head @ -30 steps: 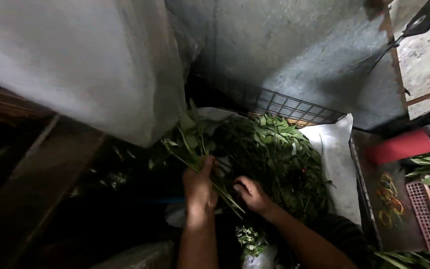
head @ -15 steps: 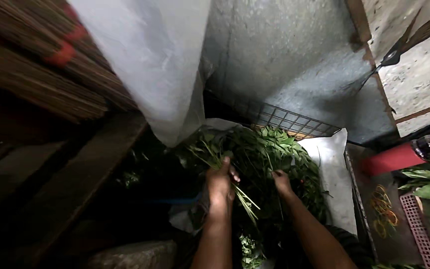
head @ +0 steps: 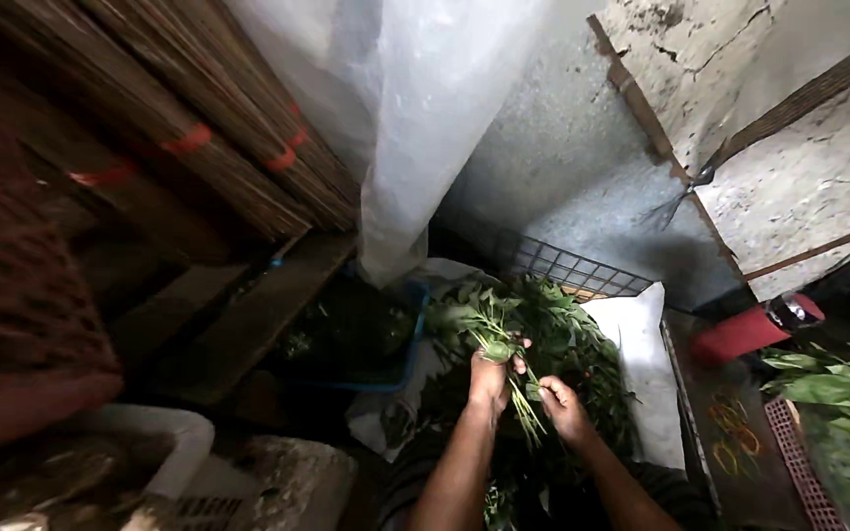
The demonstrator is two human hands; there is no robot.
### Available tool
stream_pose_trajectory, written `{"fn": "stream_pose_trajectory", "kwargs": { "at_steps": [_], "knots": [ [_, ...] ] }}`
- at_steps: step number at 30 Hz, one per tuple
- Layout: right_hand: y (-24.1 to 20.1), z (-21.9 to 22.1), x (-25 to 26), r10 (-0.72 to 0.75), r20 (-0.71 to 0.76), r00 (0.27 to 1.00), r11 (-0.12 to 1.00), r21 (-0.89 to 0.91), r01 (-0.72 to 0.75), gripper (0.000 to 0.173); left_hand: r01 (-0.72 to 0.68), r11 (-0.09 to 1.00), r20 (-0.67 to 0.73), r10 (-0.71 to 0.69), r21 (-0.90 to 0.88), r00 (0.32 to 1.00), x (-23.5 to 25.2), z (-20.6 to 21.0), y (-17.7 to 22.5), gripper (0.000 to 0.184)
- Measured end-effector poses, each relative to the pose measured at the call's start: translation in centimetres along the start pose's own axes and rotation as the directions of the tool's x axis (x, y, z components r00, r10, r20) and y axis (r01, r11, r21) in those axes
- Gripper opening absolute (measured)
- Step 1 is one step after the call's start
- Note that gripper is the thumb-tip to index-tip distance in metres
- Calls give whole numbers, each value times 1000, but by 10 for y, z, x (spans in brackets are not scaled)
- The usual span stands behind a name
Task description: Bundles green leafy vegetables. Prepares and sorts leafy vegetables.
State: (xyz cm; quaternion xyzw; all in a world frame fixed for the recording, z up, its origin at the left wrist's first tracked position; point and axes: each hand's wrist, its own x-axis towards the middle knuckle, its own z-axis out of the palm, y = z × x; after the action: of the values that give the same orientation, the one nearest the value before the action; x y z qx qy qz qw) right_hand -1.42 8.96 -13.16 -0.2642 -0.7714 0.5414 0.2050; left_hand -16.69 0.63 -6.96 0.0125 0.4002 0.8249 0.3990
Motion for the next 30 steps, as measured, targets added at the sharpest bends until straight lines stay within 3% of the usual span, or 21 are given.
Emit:
{"fn": "stream_pose_trajectory", "kwargs": {
  "at_steps": [7,12,14,18,20,22,30],
  "knots": [
    [-4,-24,-17,131,131,983,986,85,-143,22,-127,990,-61,131,63,990,-36,0,-19,6],
    [-25,-18,-41,105,103,989,972,200,-124,42,-200,900,-41,234,388,971,-65,0,-36,21],
    [-40,-10,-44,93,49,994,970,220,-102,56,-207,880,-21,239,427,971,-76,3,-46,24],
    [-62,-6,-46,10,-57,998,994,107,-4,44,-188,933,-31,207,307,978,-92,10,-54,12],
    [-63,-5,-50,-40,-99,994,999,30,43,34,-180,954,-28,193,240,981,-97,14,-53,11],
    [-61,-4,-54,-76,-123,990,997,-11,75,34,-190,956,-3,195,223,981,-104,18,-51,15],
    [-84,-25,-73,20,158,987,959,-283,26,44,-280,928,14,285,245,958,-117,27,-40,13]
  ]
}}
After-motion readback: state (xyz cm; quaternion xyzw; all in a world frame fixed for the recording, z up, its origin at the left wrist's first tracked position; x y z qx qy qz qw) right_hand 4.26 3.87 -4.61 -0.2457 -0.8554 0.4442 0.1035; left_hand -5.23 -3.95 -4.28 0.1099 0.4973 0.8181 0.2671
